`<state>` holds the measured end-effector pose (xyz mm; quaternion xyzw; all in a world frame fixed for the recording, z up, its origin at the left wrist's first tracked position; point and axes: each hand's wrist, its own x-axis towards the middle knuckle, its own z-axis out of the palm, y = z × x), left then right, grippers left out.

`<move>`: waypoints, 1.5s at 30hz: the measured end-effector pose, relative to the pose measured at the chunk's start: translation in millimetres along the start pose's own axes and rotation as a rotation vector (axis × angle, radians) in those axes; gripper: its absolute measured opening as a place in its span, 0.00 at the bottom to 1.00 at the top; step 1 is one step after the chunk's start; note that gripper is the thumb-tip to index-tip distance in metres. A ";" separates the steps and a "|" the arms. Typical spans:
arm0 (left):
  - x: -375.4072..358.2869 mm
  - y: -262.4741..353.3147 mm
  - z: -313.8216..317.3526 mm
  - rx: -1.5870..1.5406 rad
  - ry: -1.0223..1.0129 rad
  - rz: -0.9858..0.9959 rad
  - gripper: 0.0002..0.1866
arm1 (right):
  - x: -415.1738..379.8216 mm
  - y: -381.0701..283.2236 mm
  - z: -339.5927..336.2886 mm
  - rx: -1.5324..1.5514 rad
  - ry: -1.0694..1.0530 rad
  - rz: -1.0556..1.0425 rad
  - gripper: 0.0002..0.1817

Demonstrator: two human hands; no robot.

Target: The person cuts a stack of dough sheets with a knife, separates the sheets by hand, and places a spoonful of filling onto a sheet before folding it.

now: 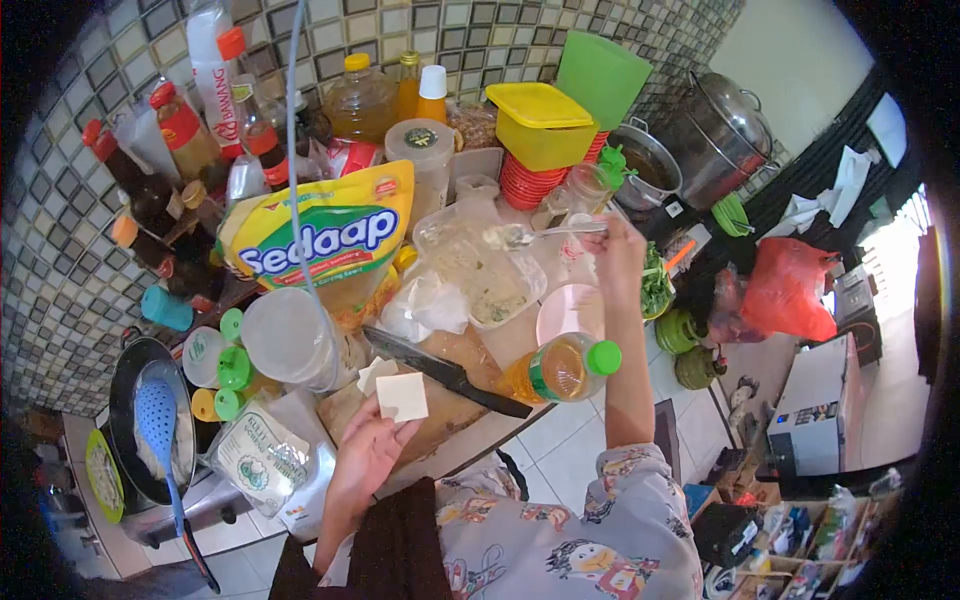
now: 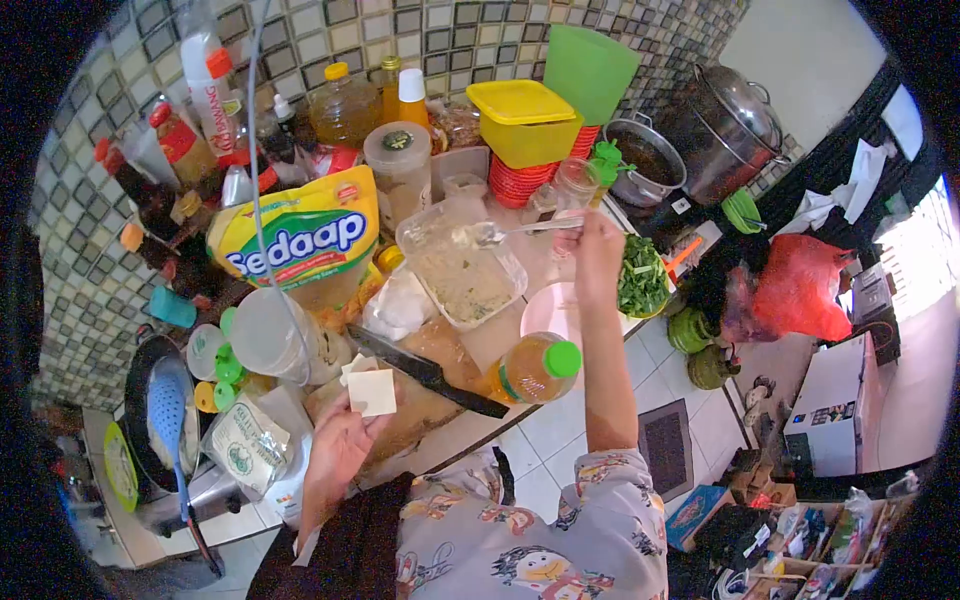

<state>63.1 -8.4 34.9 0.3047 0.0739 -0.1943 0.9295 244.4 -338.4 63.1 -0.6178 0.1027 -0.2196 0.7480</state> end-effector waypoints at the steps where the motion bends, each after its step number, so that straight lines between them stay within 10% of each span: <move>1: 0.8 -0.2 -0.3 -0.001 0.004 0.007 0.26 | -4.1 -13.2 -0.6 0.002 -0.008 0.001 0.14; 10: -4.5 11.9 35.3 -0.005 -0.177 -0.060 0.22 | -103.4 -124.5 36.1 0.011 -0.160 -0.211 0.12; 30: -27.9 20.8 50.7 0.016 -0.160 -0.046 0.19 | -200.2 -136.5 39.1 -0.257 -0.644 -1.231 0.21; 45: -32.6 23.8 50.8 0.001 -0.174 -0.021 0.19 | -198.1 -131.6 37.9 -0.065 -0.897 -1.338 0.15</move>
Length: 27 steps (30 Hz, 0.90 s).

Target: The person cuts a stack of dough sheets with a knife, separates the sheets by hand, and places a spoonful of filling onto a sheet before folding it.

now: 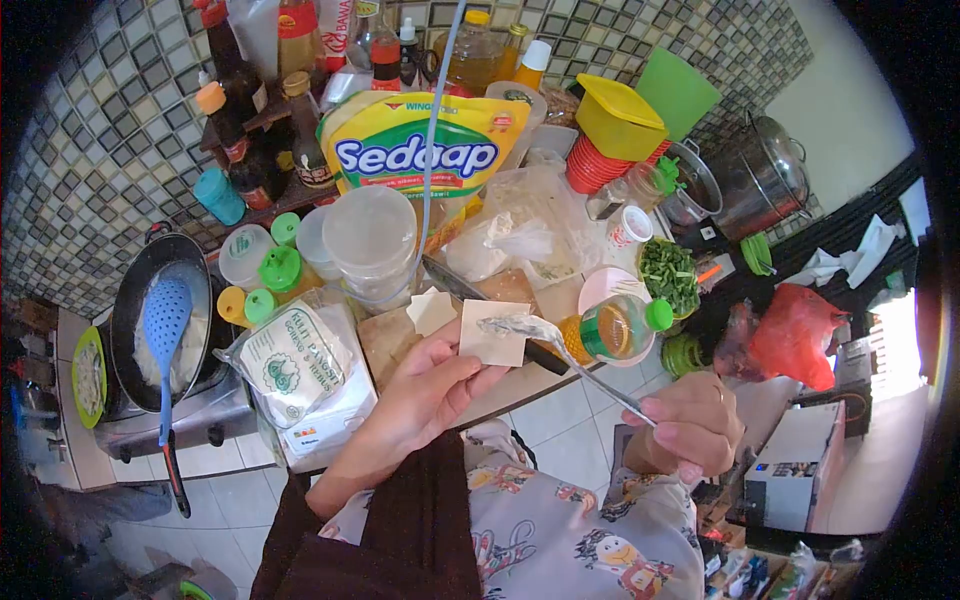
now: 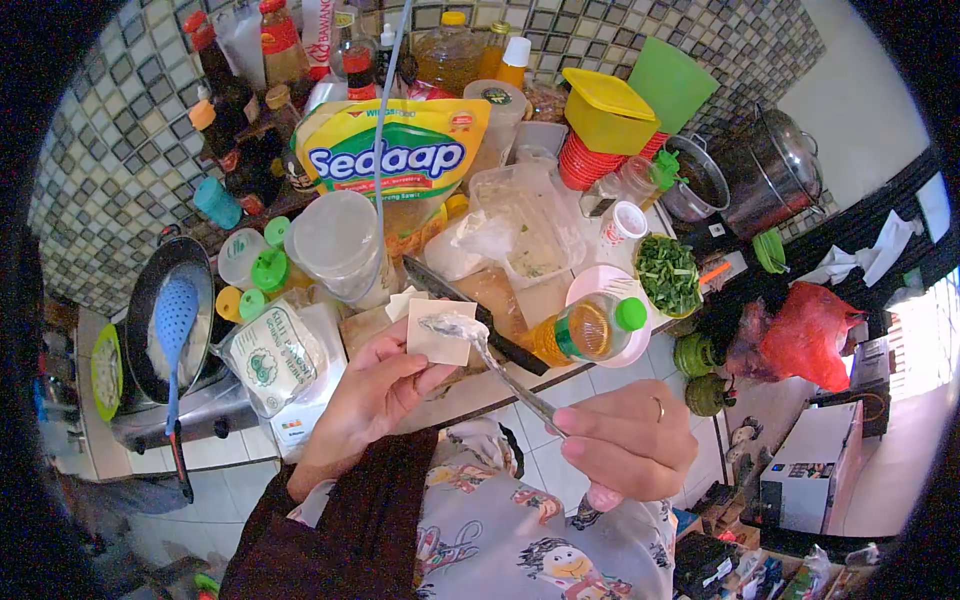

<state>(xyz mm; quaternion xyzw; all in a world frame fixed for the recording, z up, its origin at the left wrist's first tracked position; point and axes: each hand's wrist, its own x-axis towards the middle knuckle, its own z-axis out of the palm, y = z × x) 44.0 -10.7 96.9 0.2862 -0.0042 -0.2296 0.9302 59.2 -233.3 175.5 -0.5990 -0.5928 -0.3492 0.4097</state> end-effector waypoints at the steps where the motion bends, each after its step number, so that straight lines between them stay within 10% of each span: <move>1: -0.3 0.5 0.8 0.002 0.006 -0.004 0.19 | 0.2 -0.1 0.5 -0.001 0.001 0.001 0.15; 27: -1.8 2.0 3.2 0.011 -0.014 0.023 0.20 | 3.3 -2.2 2.2 -0.095 -0.107 0.064 0.17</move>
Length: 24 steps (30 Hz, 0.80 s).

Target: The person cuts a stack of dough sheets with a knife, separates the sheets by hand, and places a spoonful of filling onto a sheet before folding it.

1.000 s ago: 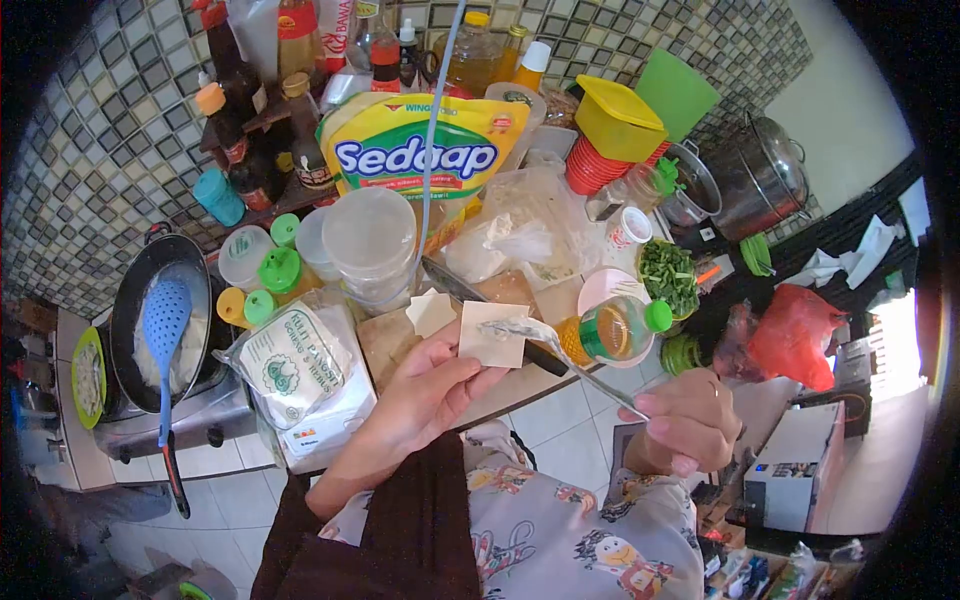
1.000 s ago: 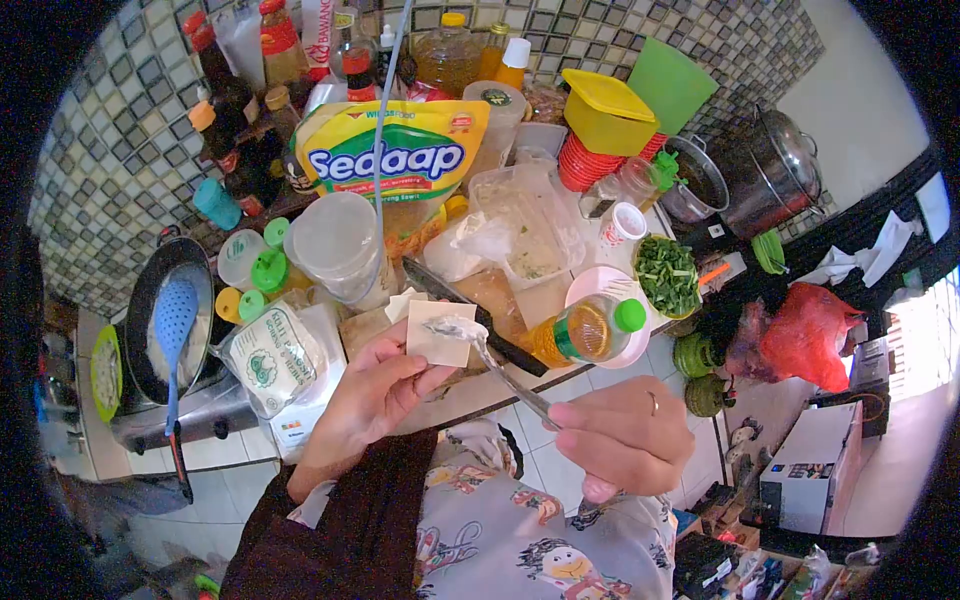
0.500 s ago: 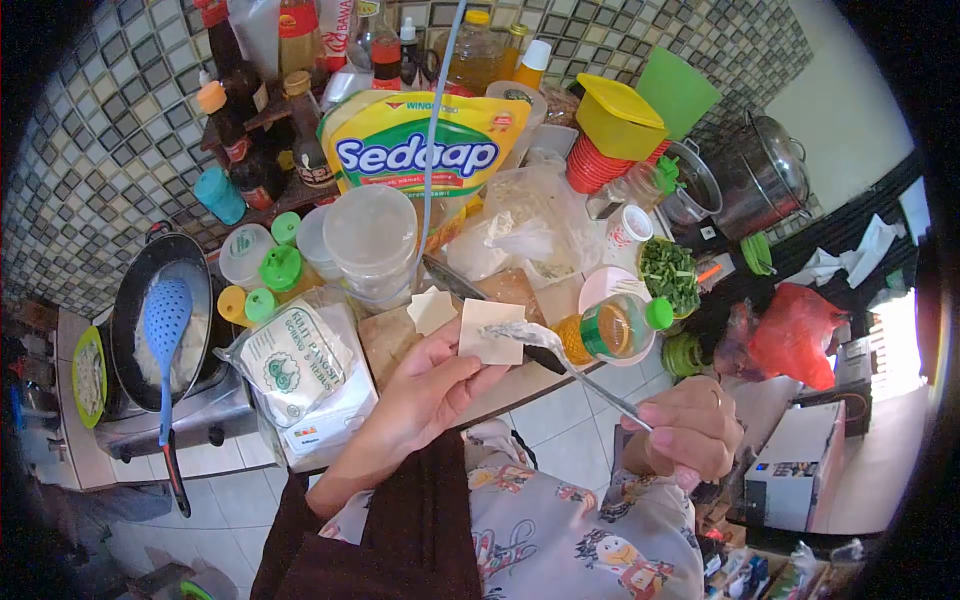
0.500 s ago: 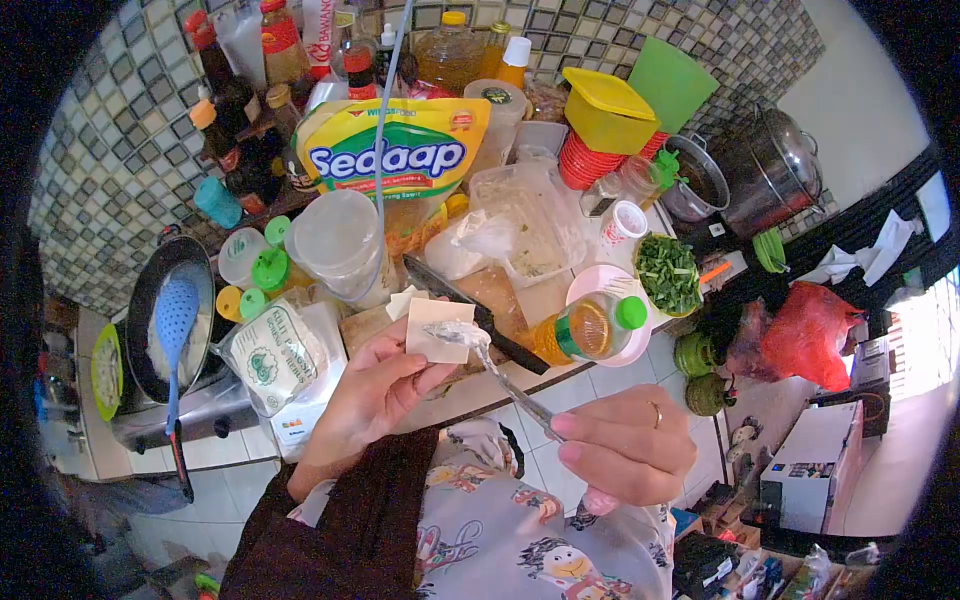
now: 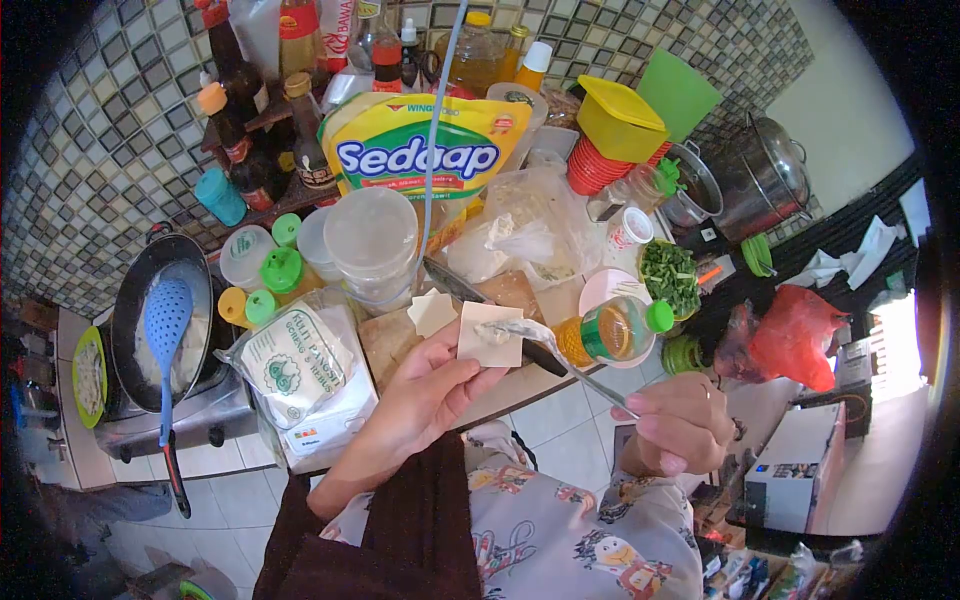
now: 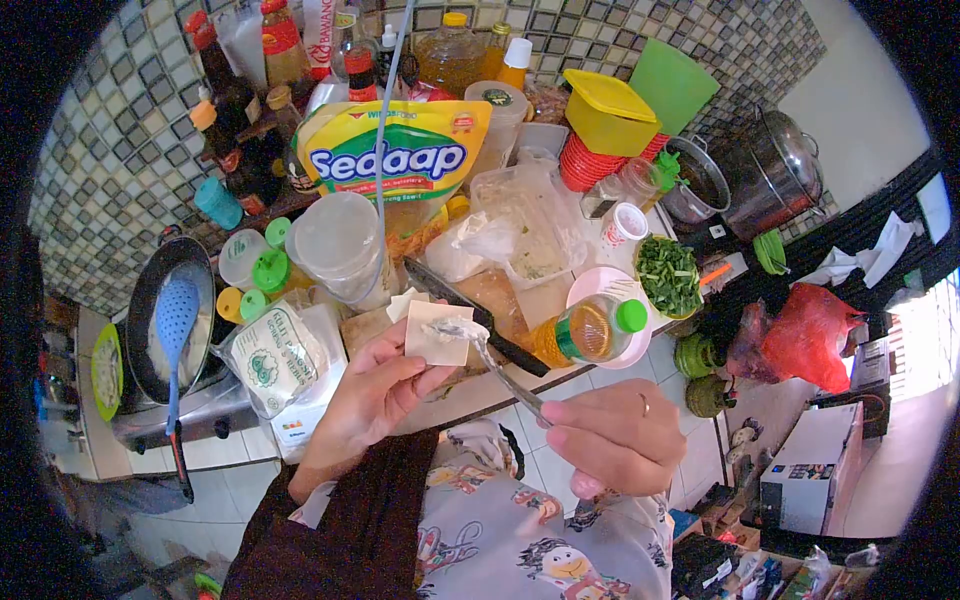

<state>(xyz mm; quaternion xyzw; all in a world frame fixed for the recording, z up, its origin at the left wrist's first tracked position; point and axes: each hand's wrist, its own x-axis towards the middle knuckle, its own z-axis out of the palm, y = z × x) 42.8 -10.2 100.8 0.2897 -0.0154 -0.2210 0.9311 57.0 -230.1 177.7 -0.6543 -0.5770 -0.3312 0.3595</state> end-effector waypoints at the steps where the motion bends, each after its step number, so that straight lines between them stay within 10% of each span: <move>1: 0.0 0.0 -0.6 -0.011 -0.002 0.002 0.20 | -3.0 0.3 1.2 0.001 0.000 0.000 0.17; 24: 2.4 -3.5 0.0 -0.029 0.055 0.004 0.21 | -11.2 -0.7 7.8 0.080 0.201 0.011 0.17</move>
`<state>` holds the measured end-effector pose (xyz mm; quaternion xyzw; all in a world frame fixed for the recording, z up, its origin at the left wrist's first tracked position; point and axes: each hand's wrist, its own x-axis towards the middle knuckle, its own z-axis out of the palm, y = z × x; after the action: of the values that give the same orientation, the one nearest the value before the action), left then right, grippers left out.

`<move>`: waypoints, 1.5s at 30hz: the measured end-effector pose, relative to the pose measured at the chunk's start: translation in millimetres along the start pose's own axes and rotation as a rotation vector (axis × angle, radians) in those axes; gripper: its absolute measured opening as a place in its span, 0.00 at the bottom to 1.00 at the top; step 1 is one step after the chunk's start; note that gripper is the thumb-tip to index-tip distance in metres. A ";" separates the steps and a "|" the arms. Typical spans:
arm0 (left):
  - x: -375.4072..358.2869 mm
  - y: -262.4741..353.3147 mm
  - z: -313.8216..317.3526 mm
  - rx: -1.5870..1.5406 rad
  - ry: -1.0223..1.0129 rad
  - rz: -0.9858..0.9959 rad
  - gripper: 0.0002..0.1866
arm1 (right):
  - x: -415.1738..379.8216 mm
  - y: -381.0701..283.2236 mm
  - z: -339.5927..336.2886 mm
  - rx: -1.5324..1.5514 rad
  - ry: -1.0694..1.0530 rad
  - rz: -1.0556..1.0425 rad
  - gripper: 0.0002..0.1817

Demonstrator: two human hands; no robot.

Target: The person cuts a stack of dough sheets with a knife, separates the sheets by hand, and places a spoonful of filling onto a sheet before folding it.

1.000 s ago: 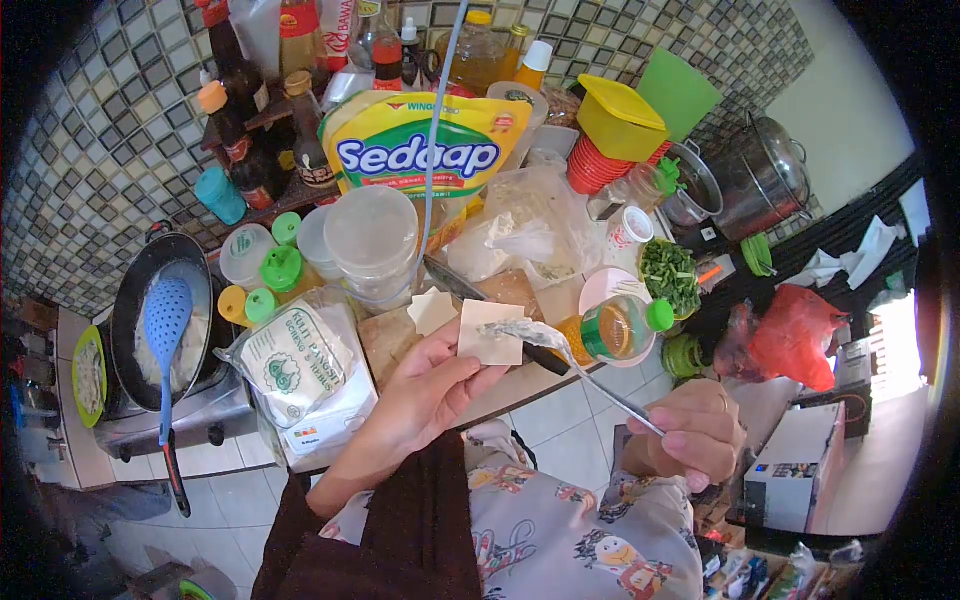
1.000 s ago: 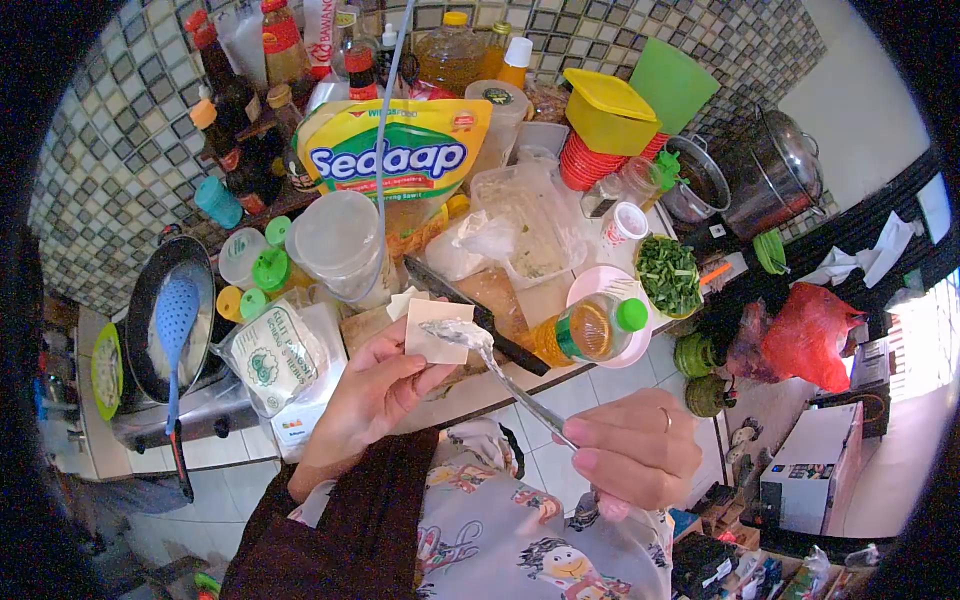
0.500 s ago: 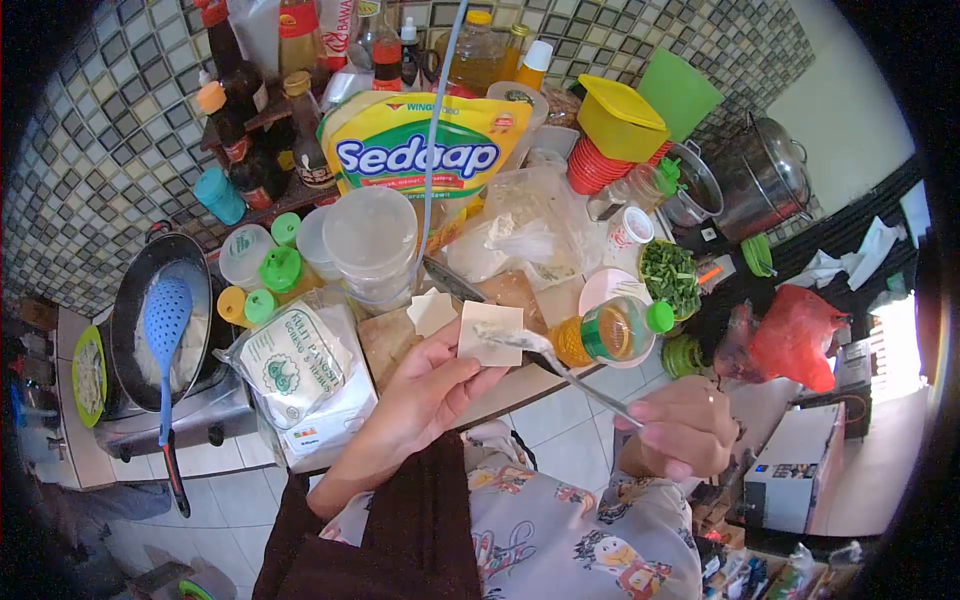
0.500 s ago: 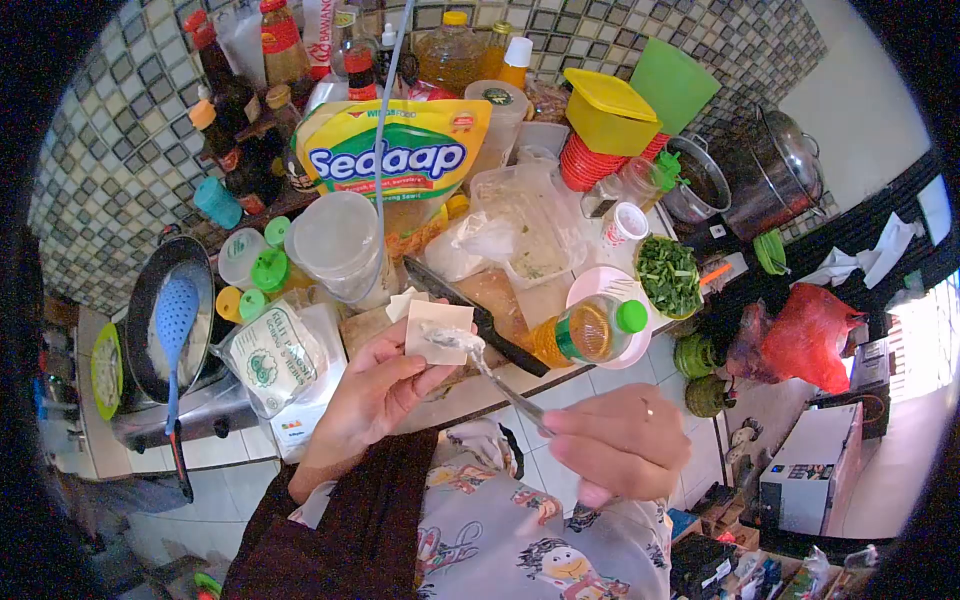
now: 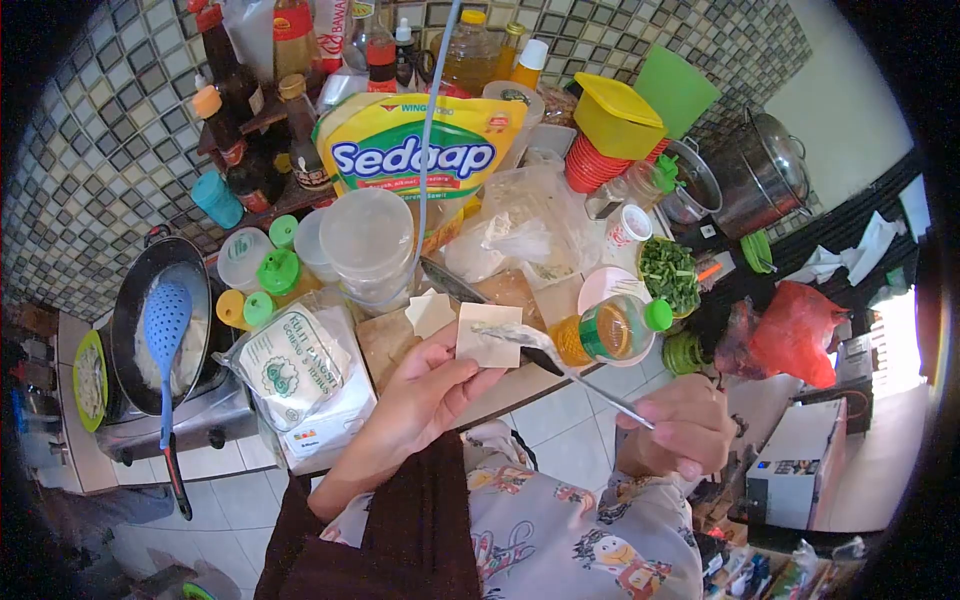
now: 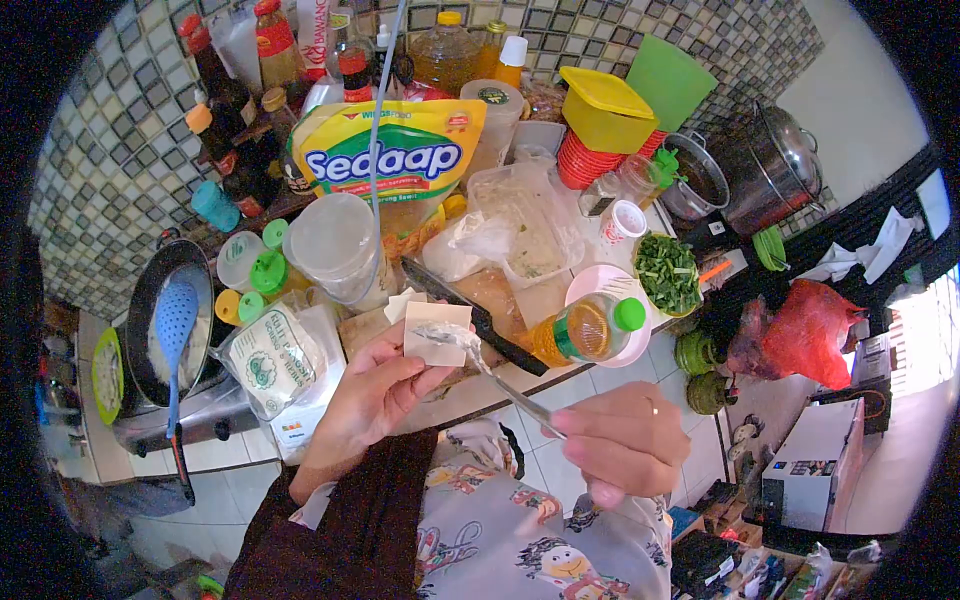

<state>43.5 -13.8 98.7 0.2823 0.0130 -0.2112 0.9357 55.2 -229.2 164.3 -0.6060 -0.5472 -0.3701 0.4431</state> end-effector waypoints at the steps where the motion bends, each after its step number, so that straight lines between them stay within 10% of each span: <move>1: -0.7 0.5 -2.1 0.006 -0.025 -0.001 0.21 | -1.7 0.4 -0.8 0.002 -0.001 0.000 0.17; 13: -2.2 2.6 2.0 0.025 0.004 -0.021 0.22 | 1.5 -10.2 4.1 -0.304 0.062 0.247 0.23; 22: 0.2 0.1 0.2 0.010 -0.036 -0.031 0.24 | 13.0 11.7 -9.1 -0.188 0.654 0.866 0.18; 31: -1.0 -1.1 -11.8 -0.108 -0.038 -0.013 0.21 | -33.0 100.7 -71.4 -0.039 0.783 1.056 0.14; 45: -4.5 2.2 -24.4 -0.076 0.046 0.021 0.26 | -154.7 175.9 -56.9 0.031 0.331 1.435 0.15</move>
<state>42.6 2.6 80.0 0.2516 0.0397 -0.1944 0.9473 212.0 -336.1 15.5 -0.7448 0.0528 -0.0679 0.6617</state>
